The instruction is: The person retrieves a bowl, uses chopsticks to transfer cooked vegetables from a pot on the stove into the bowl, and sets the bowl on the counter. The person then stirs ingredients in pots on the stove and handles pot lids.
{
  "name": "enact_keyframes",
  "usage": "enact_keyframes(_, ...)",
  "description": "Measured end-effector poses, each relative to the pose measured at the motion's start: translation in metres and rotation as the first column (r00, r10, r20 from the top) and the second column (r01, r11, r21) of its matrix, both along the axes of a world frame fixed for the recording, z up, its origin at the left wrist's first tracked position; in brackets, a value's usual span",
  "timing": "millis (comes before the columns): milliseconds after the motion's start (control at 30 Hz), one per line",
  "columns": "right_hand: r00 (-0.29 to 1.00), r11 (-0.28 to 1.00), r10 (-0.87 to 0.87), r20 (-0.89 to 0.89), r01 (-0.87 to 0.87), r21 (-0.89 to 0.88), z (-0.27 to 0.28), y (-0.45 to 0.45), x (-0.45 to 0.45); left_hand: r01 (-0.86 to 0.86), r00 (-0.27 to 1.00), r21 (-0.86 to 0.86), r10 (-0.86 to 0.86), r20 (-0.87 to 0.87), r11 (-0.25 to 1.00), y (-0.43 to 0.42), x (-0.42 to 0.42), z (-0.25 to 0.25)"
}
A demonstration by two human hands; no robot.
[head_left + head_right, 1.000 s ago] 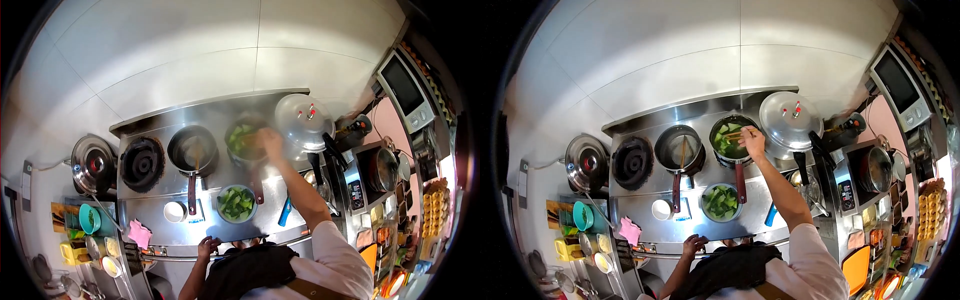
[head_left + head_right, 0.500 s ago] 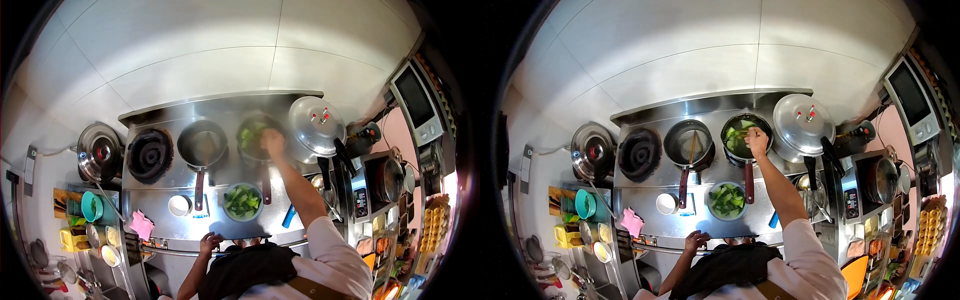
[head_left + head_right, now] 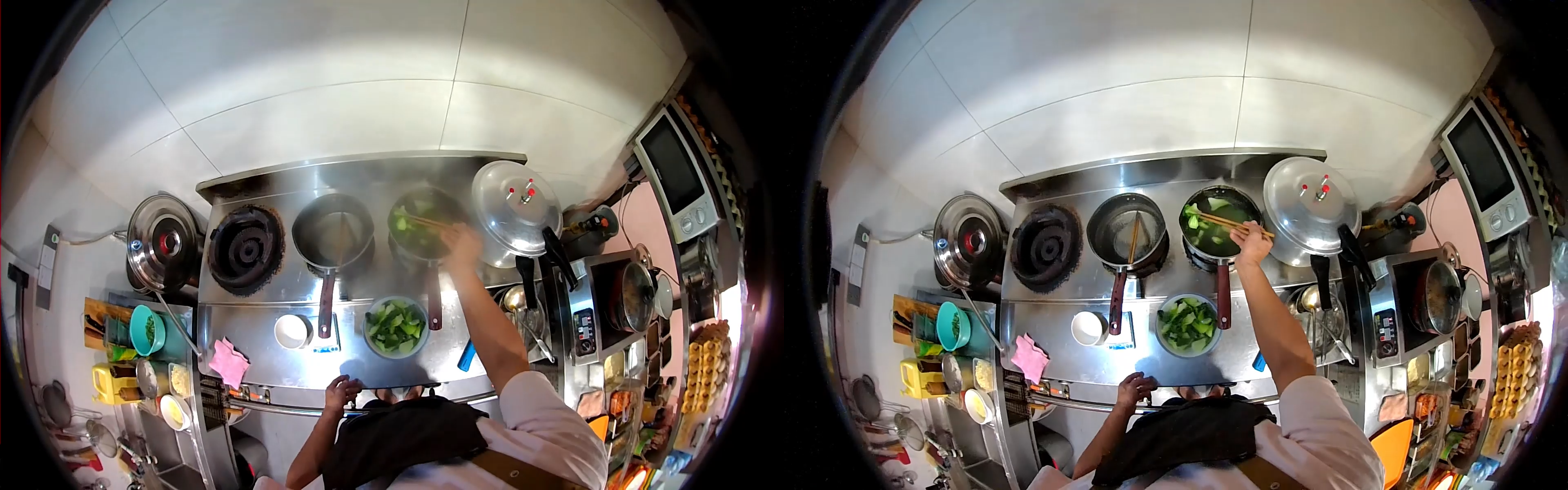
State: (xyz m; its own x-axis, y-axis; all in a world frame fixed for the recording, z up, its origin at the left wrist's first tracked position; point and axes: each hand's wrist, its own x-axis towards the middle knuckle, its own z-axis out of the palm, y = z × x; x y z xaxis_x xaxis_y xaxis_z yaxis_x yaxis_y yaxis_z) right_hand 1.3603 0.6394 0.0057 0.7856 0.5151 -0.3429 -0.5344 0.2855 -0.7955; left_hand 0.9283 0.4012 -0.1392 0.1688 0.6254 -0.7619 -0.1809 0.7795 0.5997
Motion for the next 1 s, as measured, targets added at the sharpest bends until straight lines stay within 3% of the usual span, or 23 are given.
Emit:
enact_keyframes(167, 0.953, 0.998, 0.038, 0.299, -0.053, 0.041, -0.022, -0.015, 0.021, 0.006, 0.999, -0.001, -0.006, -0.039, 1.0, 0.0, 0.0, 0.003)
enact_keyframes(233, 0.844, 0.993, -0.026, 0.535, -0.039, 0.11, -0.033, -0.018, 0.028, -0.015, 0.999, -0.008, 0.015, -0.029, 1.0, -0.003, 0.0, 0.007)
enact_keyframes(333, 0.937, 0.979, 0.04, 0.347, -0.105, 0.172, -0.025, -0.032, 0.038, -0.029, 0.999, 0.009, 0.029, -0.013, 1.0, -0.009, -0.004, 0.006)
enact_keyframes(400, 0.991, 0.96, 0.082, 0.103, -0.106, 0.259, -0.012, -0.042, 0.039, -0.036, 0.999, 0.002, 0.036, -0.036, 0.999, -0.014, -0.006, 0.004)
enact_keyframes(433, 0.992, 0.98, 0.059, 0.109, -0.078, 0.18, -0.004, -0.047, 0.038, -0.031, 0.998, -0.003, 0.031, -0.046, 1.0, -0.016, -0.006, 0.004)
enact_keyframes(633, 0.991, 0.992, 0.034, 0.129, -0.049, 0.115, 0.027, -0.068, 0.028, -0.006, 0.998, -0.004, 0.005, -0.057, 1.0, -0.019, -0.003, 0.006)
enact_keyframes(900, 0.98, 0.971, 0.153, 0.128, -0.173, 0.164, 0.086, -0.118, 0.002, -0.025, 0.998, -0.021, 0.023, -0.062, 0.999, -0.023, -0.005, 0.001)
enact_keyframes(1000, 0.959, 0.951, 0.256, 0.122, -0.273, 0.147, 0.08, -0.144, -0.008, -0.022, 0.995, -0.005, 0.021, -0.092, 1.0, -0.027, -0.006, -0.002)
